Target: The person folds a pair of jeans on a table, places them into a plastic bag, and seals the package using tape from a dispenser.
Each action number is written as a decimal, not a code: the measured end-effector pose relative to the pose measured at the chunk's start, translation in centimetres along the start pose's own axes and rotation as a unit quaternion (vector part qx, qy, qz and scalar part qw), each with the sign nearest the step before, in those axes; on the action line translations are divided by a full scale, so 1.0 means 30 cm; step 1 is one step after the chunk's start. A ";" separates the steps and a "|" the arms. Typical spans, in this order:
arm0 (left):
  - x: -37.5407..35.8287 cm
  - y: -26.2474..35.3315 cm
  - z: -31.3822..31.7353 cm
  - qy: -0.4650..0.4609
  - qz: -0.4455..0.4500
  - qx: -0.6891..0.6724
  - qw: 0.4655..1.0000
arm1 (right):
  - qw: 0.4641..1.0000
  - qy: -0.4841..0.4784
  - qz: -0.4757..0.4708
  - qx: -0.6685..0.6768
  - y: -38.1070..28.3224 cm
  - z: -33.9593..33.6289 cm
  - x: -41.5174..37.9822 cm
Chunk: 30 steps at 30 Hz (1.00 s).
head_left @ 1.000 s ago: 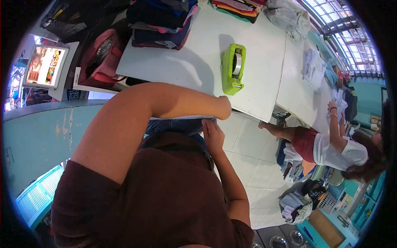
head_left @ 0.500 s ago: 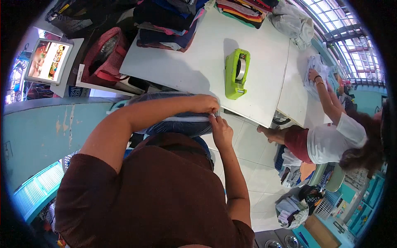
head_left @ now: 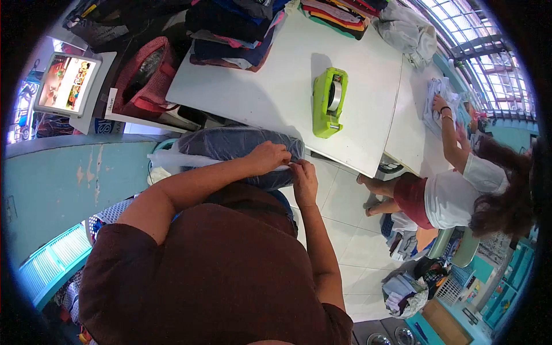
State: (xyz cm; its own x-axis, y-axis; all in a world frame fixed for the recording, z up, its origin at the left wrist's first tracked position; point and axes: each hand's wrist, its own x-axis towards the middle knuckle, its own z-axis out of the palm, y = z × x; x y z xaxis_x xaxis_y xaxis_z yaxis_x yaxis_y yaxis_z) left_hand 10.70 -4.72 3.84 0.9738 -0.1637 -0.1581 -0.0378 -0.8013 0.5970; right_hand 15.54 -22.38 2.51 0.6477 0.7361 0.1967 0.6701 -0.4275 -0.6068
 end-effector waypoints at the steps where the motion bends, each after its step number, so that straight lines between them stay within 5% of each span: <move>1: 0.000 -0.001 0.005 -0.005 0.000 0.001 1.000 | 1.000 0.011 0.000 0.011 0.005 0.009 0.000; 4: 0.000 0.000 0.014 -0.015 -0.016 -0.022 1.000 | 0.996 0.069 0.037 0.041 0.003 0.031 0.007; 14: 0.002 0.053 -0.001 0.037 -0.084 -0.018 0.996 | 0.999 0.009 0.034 0.006 -0.011 -0.014 0.039; 17: -0.001 0.032 0.025 0.051 -0.084 -0.005 0.995 | 0.984 0.090 0.085 0.128 0.050 -0.045 0.073; 18: 0.003 0.024 0.030 0.052 -0.085 -0.004 0.995 | 0.955 0.123 0.195 0.185 0.103 -0.048 0.092; 21: 0.015 0.036 -0.021 -0.024 -0.125 -0.083 0.988 | 0.883 0.241 0.334 0.224 0.186 -0.142 0.239; 23: 0.010 0.014 0.010 0.001 -0.113 -0.077 0.991 | 0.903 0.156 0.356 0.183 0.265 -0.153 0.311; 25: 0.008 0.029 -0.006 0.003 -0.103 -0.077 0.992 | 0.855 0.084 0.431 0.276 0.237 -0.191 0.381; 30: -0.001 0.018 0.002 -0.001 -0.109 -0.076 0.991 | 0.866 -0.007 0.430 0.255 0.264 -0.179 0.449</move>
State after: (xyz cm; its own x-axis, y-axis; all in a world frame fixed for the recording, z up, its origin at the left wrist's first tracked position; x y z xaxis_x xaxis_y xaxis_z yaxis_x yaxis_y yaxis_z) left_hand 10.63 -5.20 4.13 0.9543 0.0022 -0.2988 0.2083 -0.7216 0.6602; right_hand 31.54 -18.67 4.49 0.8215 0.2680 -0.5033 -0.3069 -0.5361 -0.7864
